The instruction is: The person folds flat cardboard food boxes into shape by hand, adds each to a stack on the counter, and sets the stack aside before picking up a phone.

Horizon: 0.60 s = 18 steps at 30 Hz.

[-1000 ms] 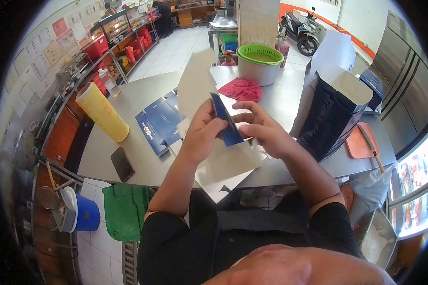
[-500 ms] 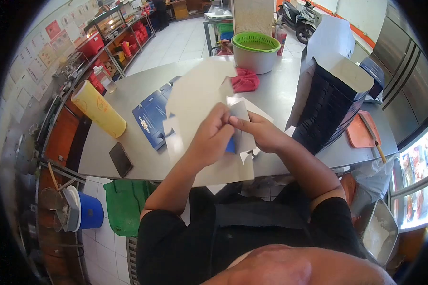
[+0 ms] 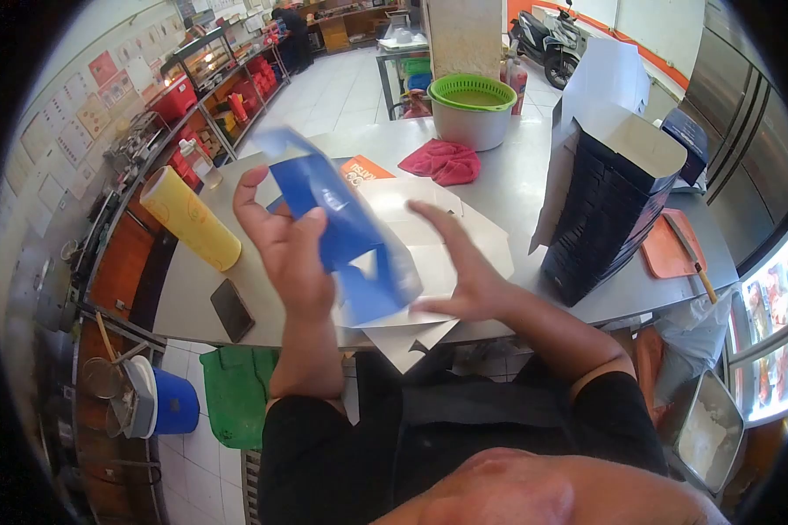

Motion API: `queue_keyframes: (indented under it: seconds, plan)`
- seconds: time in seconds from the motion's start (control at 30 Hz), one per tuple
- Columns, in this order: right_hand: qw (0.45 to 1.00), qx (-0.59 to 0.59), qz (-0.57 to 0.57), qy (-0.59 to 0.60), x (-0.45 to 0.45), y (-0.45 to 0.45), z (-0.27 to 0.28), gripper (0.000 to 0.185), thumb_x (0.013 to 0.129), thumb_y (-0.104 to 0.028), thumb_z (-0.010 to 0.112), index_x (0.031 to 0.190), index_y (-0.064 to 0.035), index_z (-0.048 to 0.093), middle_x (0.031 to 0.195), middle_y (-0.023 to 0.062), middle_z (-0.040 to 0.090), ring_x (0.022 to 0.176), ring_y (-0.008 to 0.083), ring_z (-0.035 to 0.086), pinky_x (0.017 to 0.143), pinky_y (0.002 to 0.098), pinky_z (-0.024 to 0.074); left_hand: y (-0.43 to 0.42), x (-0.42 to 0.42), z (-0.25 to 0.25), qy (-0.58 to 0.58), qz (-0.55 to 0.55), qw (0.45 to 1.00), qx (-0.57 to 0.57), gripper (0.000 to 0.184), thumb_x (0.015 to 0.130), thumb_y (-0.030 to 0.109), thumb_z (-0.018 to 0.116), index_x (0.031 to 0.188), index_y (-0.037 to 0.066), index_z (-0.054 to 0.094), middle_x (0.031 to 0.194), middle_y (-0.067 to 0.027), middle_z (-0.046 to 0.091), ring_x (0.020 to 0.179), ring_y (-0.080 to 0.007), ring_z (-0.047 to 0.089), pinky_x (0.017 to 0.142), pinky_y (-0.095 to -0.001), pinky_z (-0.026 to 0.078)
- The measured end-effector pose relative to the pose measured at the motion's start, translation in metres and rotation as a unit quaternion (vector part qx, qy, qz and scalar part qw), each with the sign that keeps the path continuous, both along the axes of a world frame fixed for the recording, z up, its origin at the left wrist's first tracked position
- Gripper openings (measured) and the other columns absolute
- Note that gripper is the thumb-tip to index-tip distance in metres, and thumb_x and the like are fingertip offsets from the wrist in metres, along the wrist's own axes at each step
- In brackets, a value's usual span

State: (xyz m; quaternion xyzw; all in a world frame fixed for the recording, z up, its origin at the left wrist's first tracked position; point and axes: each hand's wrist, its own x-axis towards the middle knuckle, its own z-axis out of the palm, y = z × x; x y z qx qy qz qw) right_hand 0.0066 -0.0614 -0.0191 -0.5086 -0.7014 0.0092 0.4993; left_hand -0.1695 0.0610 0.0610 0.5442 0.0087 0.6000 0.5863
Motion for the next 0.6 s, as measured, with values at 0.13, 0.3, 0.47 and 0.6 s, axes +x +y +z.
queue_keyframes:
  seconds: [0.13, 0.3, 0.47, 0.6]
  plan:
    - [0.998, 0.041, 0.047, -0.027, -0.011, 0.011, 0.027, 0.099, 0.083, -0.037, 0.083, 0.159, -0.0047, 0.029, 0.158, 0.0241, 0.040, 0.144, 0.0393, 0.042, 0.119, 0.0492, 0.0311, -0.024, 0.025, 0.004, -0.082, -0.015, 0.996, 0.021, 0.078, 0.091, -0.007, 0.054, 0.155, 0.012, 0.014, 0.121, -0.0225, 0.063, 0.108, -0.0205, 0.064, 0.102, -0.0336, 0.049]
    - [0.959, 0.279, -0.020, -0.052, 0.006, 0.029, 0.062, 0.060, 0.085, -0.017, 0.080, 0.141, -0.0123, 0.060, 0.136, 0.0199, 0.064, 0.116, 0.0360, 0.069, 0.094, 0.0405, 0.0560, 0.003, 0.033, 0.014, -0.153, -0.142, 0.975, -0.074, 0.076, 0.092, -0.005, 0.053, 0.157, 0.012, 0.018, 0.129, -0.0191, 0.063, 0.110, -0.0229, 0.066, 0.099, -0.0379, 0.052]
    - [0.929, 0.323, -0.065, -0.170, 0.023, 0.031, 0.087, 0.050, 0.078, -0.016, 0.083, 0.126, -0.0258, 0.071, 0.131, 0.0171, 0.068, 0.109, 0.0339, 0.072, 0.086, 0.0389, 0.0601, 0.035, 0.024, 0.040, -0.091, -0.222, 0.964, -0.119, 0.023, 0.098, 0.013, 0.064, 0.114, -0.003, 0.067, 0.104, -0.0123, 0.075, 0.098, -0.0197, 0.073, 0.092, -0.0336, 0.056]
    - [0.953, 0.302, 0.000, 0.020, 0.028, 0.033, 0.084, 0.034, 0.095, -0.011, 0.067, 0.129, -0.0108, 0.066, 0.124, 0.0185, 0.070, 0.112, 0.0294, 0.071, 0.096, 0.0369, 0.0543, 0.057, 0.039, 0.044, 0.038, -0.170, 0.984, -0.026, 0.023, 0.096, 0.013, 0.070, 0.113, -0.004, 0.070, 0.096, -0.0132, 0.076, 0.079, -0.0201, 0.074, 0.073, -0.0295, 0.059]
